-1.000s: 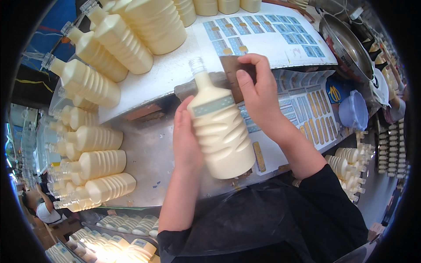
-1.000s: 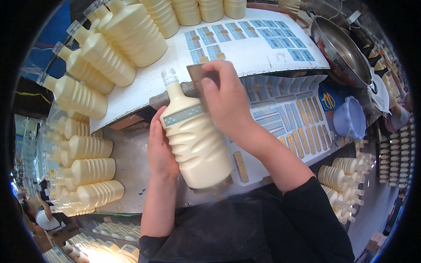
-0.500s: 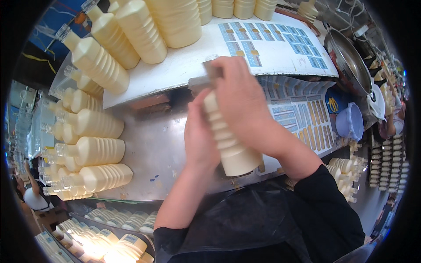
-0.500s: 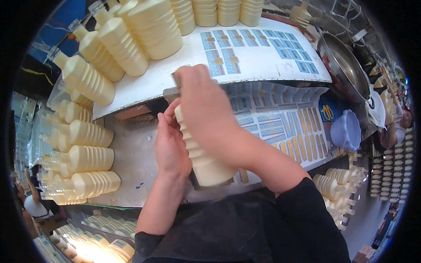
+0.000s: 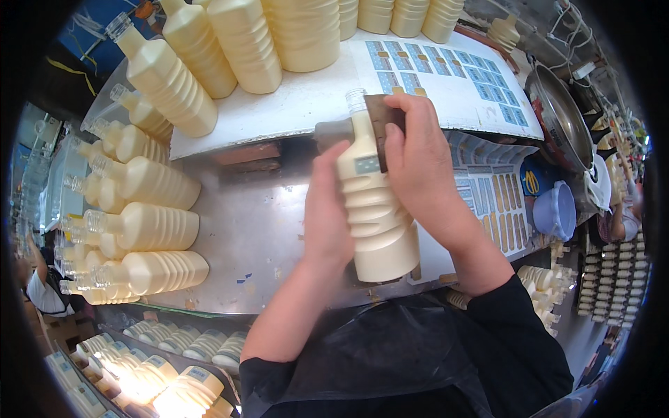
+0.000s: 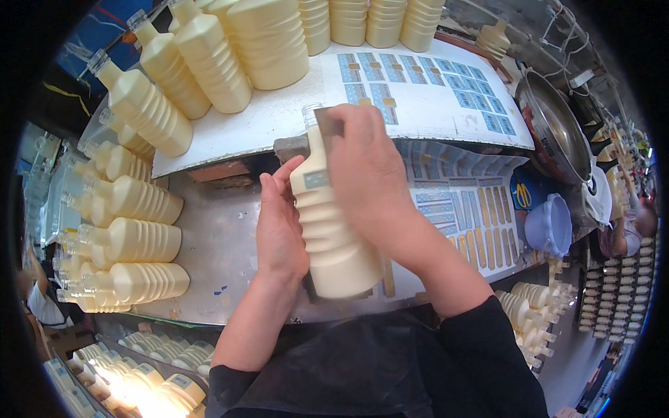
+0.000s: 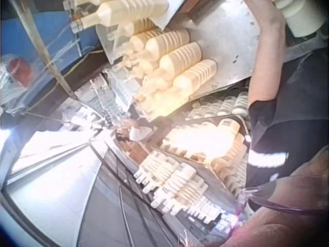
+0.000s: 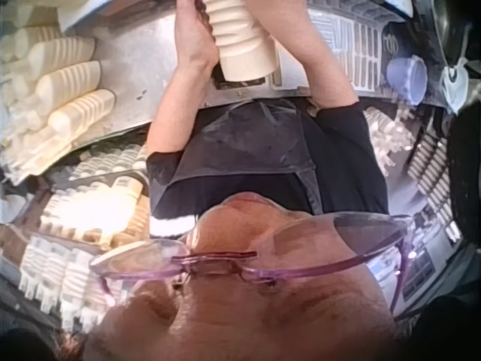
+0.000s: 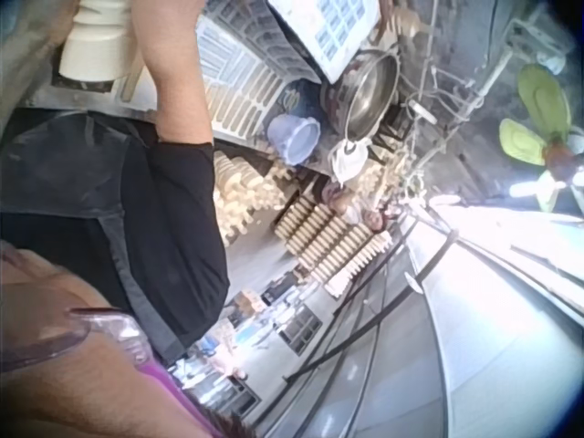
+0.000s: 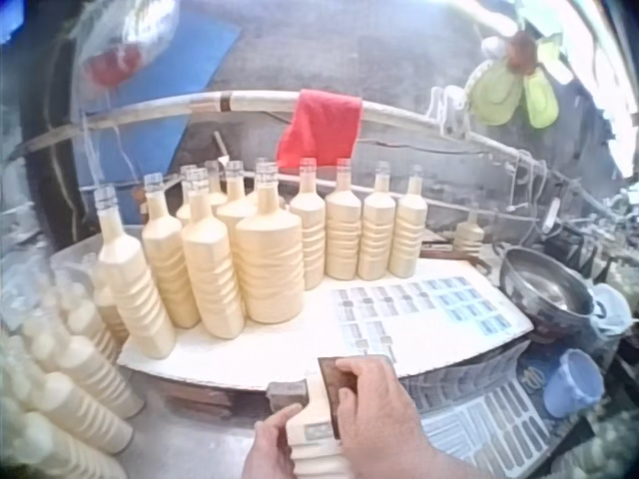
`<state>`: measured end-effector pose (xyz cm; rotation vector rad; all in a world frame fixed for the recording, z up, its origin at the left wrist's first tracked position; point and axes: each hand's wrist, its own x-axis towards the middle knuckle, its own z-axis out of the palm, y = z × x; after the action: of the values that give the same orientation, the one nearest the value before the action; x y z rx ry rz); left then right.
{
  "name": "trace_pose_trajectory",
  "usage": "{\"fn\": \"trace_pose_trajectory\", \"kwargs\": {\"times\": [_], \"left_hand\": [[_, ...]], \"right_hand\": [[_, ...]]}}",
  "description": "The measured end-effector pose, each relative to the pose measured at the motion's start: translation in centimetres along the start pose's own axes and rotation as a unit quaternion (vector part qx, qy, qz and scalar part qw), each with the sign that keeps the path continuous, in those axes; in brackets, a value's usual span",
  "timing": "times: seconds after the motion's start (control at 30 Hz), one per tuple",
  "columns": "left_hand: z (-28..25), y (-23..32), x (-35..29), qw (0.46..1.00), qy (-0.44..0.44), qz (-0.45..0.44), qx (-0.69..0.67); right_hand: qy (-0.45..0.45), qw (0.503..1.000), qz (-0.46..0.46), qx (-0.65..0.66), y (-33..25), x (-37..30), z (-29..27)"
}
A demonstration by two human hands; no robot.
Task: The person applies adhesive labels to the neck and body of a plastic bottle filled with a white liquid. They smooth each label with their fingers and a small tool, then place the finished bottle aside and repeat the process on another bottle.
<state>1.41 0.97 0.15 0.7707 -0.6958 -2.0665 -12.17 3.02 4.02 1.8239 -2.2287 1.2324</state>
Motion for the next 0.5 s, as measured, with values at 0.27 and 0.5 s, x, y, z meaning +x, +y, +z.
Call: {"fn": "trace_pose_trajectory", "kwargs": {"times": [0.27,0.5], "left_hand": [[-0.5,-1.2,1.3,0.974,0.036,0.021,0.221],[-0.5,-0.2,0.5,0.990,0.031,0.021,0.138]], "right_hand": [[0.060,0.994,0.010,0.094,6.5,-1.5,0.8],[0.069,0.977,0.052,0.196,5.7,-0.9,-0.2]]}}
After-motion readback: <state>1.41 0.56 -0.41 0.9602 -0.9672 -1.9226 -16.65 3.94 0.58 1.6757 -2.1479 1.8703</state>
